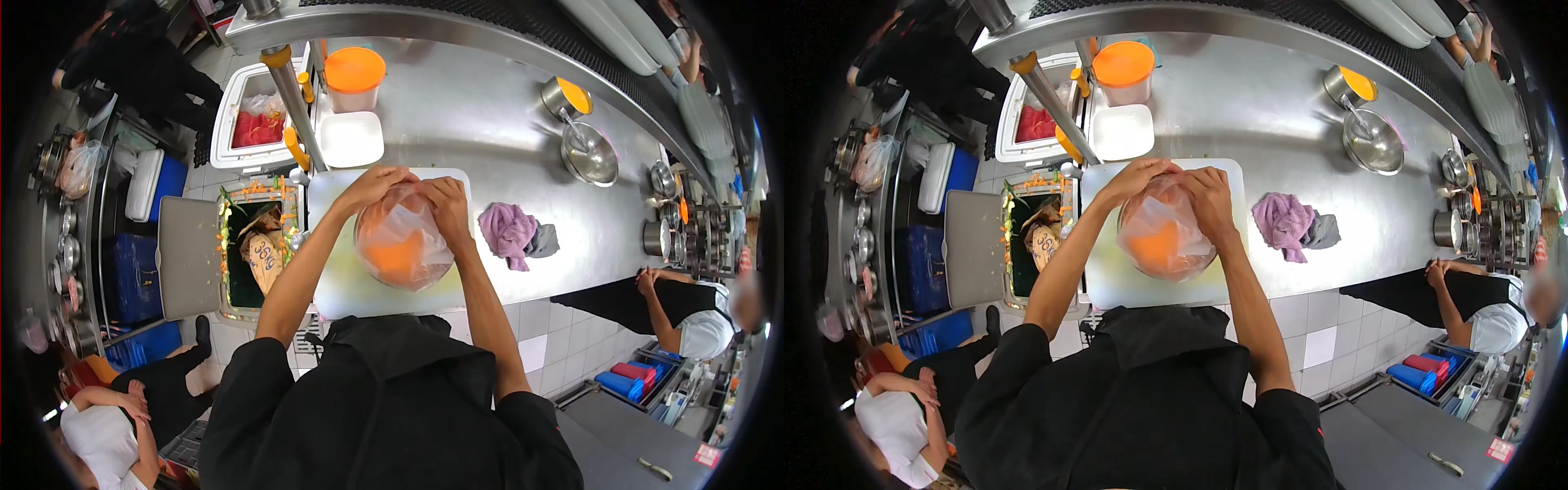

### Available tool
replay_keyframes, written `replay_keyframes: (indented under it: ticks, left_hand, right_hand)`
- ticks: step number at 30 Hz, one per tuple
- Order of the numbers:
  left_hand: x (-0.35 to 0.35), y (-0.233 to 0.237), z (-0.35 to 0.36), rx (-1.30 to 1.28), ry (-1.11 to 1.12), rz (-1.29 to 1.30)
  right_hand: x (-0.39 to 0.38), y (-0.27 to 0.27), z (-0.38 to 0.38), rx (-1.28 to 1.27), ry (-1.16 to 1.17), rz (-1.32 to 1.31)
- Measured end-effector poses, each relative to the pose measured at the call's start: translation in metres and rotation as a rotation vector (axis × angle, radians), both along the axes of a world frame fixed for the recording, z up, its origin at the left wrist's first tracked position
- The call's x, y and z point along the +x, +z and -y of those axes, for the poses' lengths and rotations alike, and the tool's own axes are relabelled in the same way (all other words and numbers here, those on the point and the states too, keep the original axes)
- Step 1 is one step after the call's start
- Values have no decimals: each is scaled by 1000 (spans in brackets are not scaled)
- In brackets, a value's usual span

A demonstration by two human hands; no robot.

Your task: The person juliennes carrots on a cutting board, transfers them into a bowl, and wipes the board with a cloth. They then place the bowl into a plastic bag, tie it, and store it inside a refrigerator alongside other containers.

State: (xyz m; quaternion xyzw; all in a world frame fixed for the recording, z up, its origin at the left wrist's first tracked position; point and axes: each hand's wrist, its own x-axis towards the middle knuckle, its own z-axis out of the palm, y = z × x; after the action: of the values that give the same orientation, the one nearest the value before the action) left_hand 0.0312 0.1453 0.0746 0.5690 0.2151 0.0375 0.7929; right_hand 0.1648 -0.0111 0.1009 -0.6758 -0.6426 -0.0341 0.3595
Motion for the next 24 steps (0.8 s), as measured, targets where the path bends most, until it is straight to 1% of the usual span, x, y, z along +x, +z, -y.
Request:
replay_keyframes:
  ticks: [1,2,3,4,5,6,7,8,9,10,11,12,13,14,15,16,17,19,20,22,23,24]
  left_hand:
    - [-2,5,1,-31,44,67]
    - [-2,2,2,-37,41,63]
    - [-1,-2,3,23,79,109]
    - [-1,-5,4,84,116,154]
    - [-4,-8,4,80,111,149]
    - [-5,-4,5,136,6,33]
    - [-6,-2,4,192,-97,-81]
    - [-7,-1,5,188,-100,-83]
    - [-7,-1,6,270,-101,10]
    - [-8,0,7,354,-101,104]
    - [-8,0,8,352,-102,103]
    - [-9,0,9,395,-38,63]
    - [-7,2,11,437,25,23]
    - [-8,4,13,437,21,25]
    - [-8,8,15,530,112,20]
    - [-9,12,16,623,207,14]
    - [-9,14,15,627,217,15]
    - [-13,13,17,785,277,68]
    - [-14,12,17,785,289,64]
    - [-14,9,18,633,298,-73]
    - [-12,-2,14,632,299,-72]
    - [-7,-25,6,479,305,-79]
  right_hand:
    - [-1,4,7,-19,25,2]
    - [-2,6,14,-41,51,4]
    - [-1,5,21,-46,52,2]
    - [1,5,27,-142,88,24]
    - [-1,4,33,-237,121,42]
    - [-3,11,34,-239,116,40]
    - [-4,25,33,-169,113,-39]
    - [-6,32,34,-102,110,-120]
    - [-5,29,33,-105,108,-122]
    - [-3,25,30,-44,-9,-295]
    - [0,22,26,17,-127,-467]
    - [2,27,20,7,-171,-446]
    - [12,15,16,6,-174,-445]
    - [23,-4,13,-193,-151,-671]
    - [25,-6,10,-394,-124,-895]
    - [26,-6,9,-401,-120,-898]
    - [27,-6,8,-400,-109,-893]
    - [26,-3,6,-406,-161,-759]
    - [27,-5,3,-410,-150,-755]
    - [31,-16,-1,-377,-155,-952]
    - [35,-23,-4,-378,-154,-951]
    - [43,-35,-7,-409,-96,-1144]
